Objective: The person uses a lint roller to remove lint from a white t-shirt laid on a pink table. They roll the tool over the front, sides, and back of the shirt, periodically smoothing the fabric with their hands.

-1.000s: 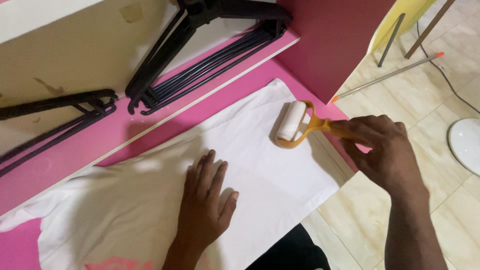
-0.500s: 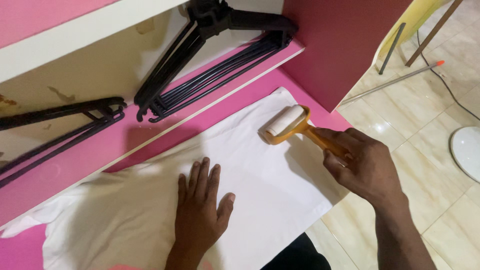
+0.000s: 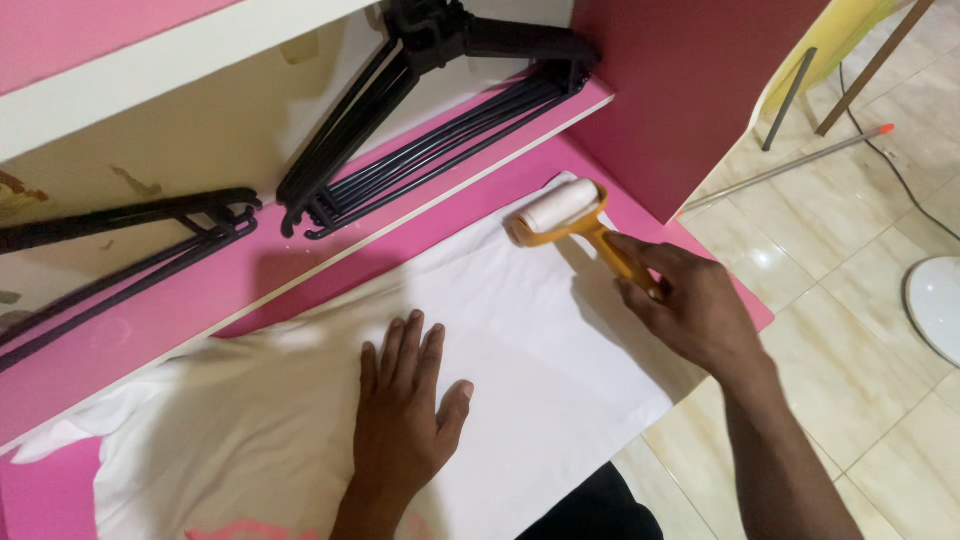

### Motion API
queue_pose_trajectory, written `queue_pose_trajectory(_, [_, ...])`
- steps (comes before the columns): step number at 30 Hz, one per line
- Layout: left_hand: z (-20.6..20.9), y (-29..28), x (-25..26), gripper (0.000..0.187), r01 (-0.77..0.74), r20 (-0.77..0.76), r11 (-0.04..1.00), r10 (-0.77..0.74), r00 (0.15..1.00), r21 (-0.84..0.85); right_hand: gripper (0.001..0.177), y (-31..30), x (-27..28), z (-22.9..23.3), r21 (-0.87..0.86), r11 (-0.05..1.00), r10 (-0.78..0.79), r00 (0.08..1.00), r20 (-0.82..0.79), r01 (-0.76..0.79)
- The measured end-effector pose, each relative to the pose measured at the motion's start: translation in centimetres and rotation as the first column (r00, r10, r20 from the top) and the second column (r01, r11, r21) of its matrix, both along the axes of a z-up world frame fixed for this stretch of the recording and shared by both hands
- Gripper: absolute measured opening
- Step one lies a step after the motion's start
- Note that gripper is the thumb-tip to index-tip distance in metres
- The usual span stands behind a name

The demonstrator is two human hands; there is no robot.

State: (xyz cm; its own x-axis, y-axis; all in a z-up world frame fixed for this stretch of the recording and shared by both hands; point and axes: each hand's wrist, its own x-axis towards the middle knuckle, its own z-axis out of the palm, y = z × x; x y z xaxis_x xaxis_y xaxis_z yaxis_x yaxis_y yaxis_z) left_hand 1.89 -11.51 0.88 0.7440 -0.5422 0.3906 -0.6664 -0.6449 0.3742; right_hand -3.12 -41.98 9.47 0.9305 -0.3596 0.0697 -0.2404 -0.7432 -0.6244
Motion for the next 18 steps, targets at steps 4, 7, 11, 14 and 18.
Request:
queue_pose_trajectory(4, [-0.1,0.1,0.0,0.064,-0.001,-0.005,1.0,0.001,1.0,0.0,0.047,-1.3,-2.7,1.5,0.038,0.987,-0.143,0.967,-0.211,0.154])
queue_pose_trajectory(7, [-0.1,0.2,0.0,0.063,-0.001,0.014,1.0,0.001,1.0,-0.016,0.049,-1.2,-2.1,1.2,0.059,0.996,-0.064,0.99,-0.127,0.072])
queue_pose_trajectory(11, [-0.3,0.2,0.1,0.061,-0.002,0.01,1.0,0.002,1.0,-0.022,0.053,-0.7,0.6,-0.1,-0.149,0.981,0.135,0.989,0.068,-0.123])
queue_pose_trajectory(14, [-0.6,1.0,0.5,0.057,-0.007,-0.013,0.996,0.006,1.0,-0.093,0.06,-1.4,1.7,-0.5,-0.264,0.96,0.071,0.993,-0.098,-0.095])
queue_pose_trajectory(18, [-0.8,2.5,1.7,0.056,-0.132,0.047,0.988,0.136,0.99,-0.085,0.051,-3.3,1.5,-0.1,-0.167,0.98,0.139,0.977,0.162,-0.112])
